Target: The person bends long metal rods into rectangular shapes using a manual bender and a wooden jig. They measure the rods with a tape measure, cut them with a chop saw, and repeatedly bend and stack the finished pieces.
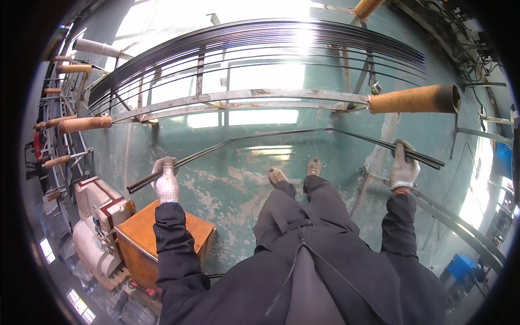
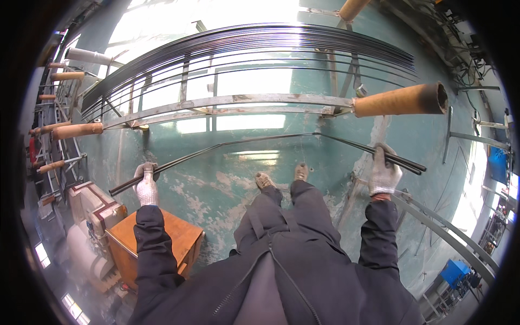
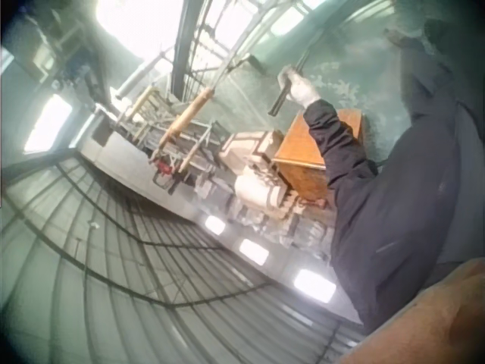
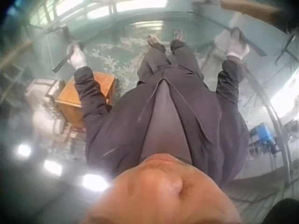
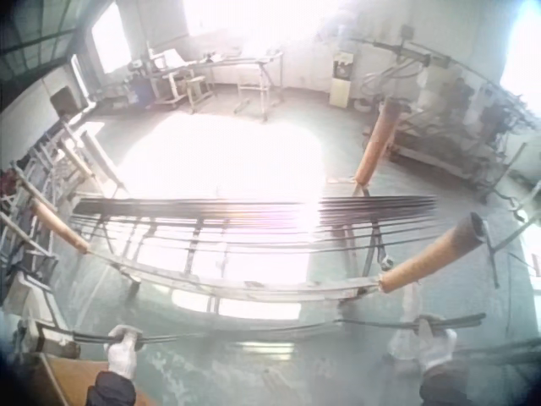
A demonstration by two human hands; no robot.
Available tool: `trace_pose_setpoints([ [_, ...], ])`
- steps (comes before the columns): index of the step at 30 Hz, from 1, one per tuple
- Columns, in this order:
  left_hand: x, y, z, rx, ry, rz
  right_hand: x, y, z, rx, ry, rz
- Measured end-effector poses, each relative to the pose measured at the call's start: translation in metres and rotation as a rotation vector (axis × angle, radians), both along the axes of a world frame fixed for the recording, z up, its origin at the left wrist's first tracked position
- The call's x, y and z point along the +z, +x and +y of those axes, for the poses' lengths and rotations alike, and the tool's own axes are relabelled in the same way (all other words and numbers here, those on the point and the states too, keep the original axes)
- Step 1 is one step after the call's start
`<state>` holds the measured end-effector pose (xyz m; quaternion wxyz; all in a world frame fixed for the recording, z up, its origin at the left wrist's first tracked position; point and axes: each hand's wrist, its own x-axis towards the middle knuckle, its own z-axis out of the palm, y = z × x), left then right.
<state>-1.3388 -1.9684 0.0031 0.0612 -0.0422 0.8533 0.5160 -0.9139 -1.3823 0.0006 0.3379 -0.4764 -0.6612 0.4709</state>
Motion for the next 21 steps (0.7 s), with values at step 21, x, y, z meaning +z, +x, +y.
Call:
trace_pose_setpoints([
  [21, -0.040, 0.084, -0.015, 0.349, -0.056, -0.056, -0.019, 0.005, 0.030, -0.065, 0.124, -0.243],
])
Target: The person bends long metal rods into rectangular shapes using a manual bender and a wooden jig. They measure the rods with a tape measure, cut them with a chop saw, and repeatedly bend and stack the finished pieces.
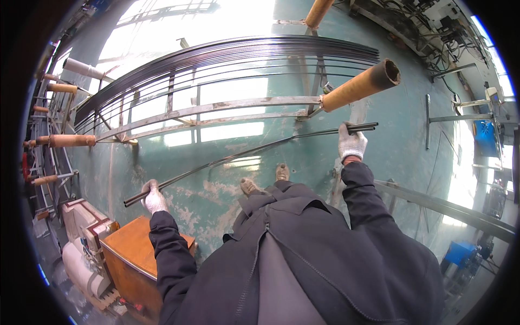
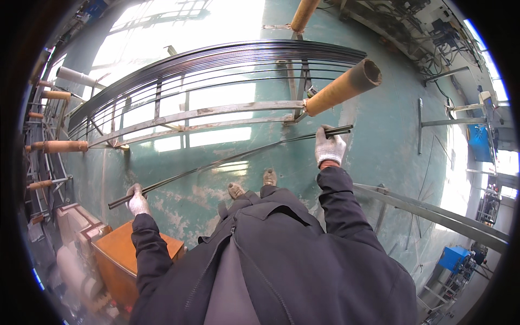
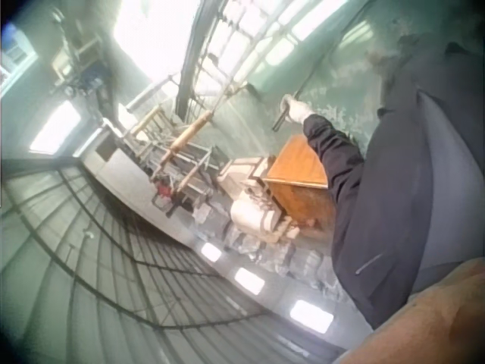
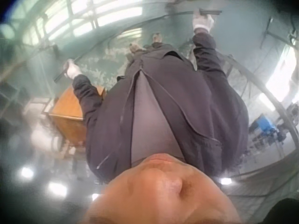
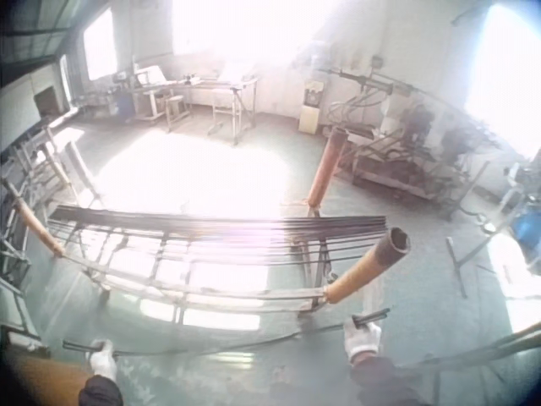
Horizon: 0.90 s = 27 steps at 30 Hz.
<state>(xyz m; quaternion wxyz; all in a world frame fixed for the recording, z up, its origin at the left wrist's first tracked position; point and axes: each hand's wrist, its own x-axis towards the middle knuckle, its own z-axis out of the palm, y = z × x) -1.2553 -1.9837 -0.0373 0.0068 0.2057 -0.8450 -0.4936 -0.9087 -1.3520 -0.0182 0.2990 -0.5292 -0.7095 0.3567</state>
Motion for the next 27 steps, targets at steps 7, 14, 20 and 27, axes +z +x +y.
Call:
trace_pose_setpoints([
  [7, -0.013, 0.032, -0.020, 0.088, 0.135, -0.077, -0.009, 0.009, -0.012, -0.008, -0.024, -0.133],
  [14, -0.009, 0.036, -0.011, 0.109, 0.131, 0.074, -0.002, 0.022, -0.020, 0.035, -0.001, -0.141],
  [20, -0.009, 0.057, -0.023, 0.063, 0.040, 0.045, -0.033, 0.053, -0.002, 0.027, 0.091, -0.154],
  [27, 0.003, 0.062, -0.001, 0.106, 0.127, 0.191, -0.022, 0.062, 0.017, 0.079, -0.092, -0.108],
])
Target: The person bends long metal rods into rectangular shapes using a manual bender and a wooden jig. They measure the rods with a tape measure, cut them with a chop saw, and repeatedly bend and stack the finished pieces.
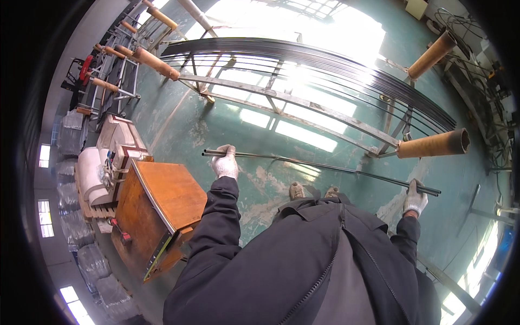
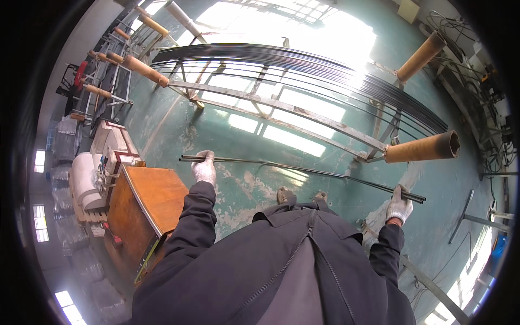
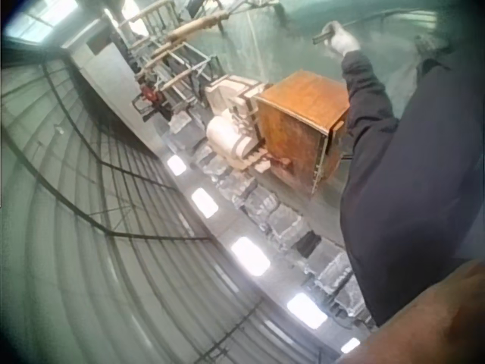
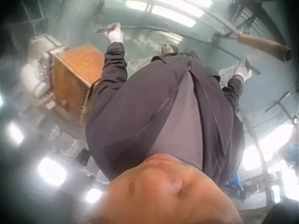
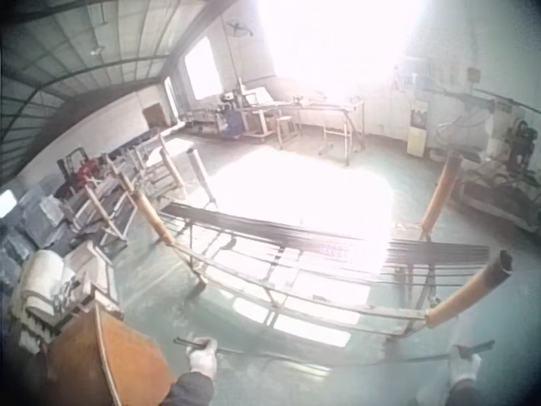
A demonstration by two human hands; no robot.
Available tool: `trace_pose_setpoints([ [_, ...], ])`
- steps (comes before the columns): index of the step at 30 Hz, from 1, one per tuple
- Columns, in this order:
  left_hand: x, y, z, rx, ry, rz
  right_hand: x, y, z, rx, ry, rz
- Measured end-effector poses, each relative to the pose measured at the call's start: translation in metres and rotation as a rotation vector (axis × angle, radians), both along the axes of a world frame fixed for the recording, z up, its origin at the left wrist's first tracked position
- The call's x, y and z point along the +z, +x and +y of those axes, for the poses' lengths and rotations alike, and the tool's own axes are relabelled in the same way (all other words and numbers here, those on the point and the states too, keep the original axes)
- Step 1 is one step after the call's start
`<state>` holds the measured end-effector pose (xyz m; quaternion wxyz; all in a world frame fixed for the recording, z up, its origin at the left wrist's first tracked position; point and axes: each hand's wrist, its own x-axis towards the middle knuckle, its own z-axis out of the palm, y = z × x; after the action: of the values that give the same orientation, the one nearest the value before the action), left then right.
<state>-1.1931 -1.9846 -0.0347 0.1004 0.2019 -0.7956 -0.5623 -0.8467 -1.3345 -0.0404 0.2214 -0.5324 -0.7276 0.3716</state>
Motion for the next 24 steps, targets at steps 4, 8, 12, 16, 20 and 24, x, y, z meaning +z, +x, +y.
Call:
trace_pose_setpoints([
  [4, 0.011, 0.002, 0.007, 0.037, 0.063, 0.011, 0.020, -0.002, -0.005, 0.023, -0.058, 0.046],
  [8, 0.013, 0.000, 0.008, 0.020, 0.025, -0.025, 0.026, -0.010, -0.015, 0.006, -0.093, 0.170],
  [12, 0.028, -0.025, 0.016, -0.019, -0.018, 0.022, 0.043, -0.026, -0.020, -0.017, -0.078, 0.265],
  [16, 0.060, -0.071, 0.025, -0.013, 0.051, 0.099, 0.071, -0.057, -0.019, 0.013, -0.069, 0.303],
  [20, 0.085, -0.118, 0.016, -0.055, -0.016, 0.141, 0.089, -0.092, -0.038, 0.057, -0.032, 0.265],
  [24, 0.089, -0.184, -0.008, -0.043, -0.032, 0.094, 0.093, -0.138, -0.069, 0.063, -0.003, 0.254],
])
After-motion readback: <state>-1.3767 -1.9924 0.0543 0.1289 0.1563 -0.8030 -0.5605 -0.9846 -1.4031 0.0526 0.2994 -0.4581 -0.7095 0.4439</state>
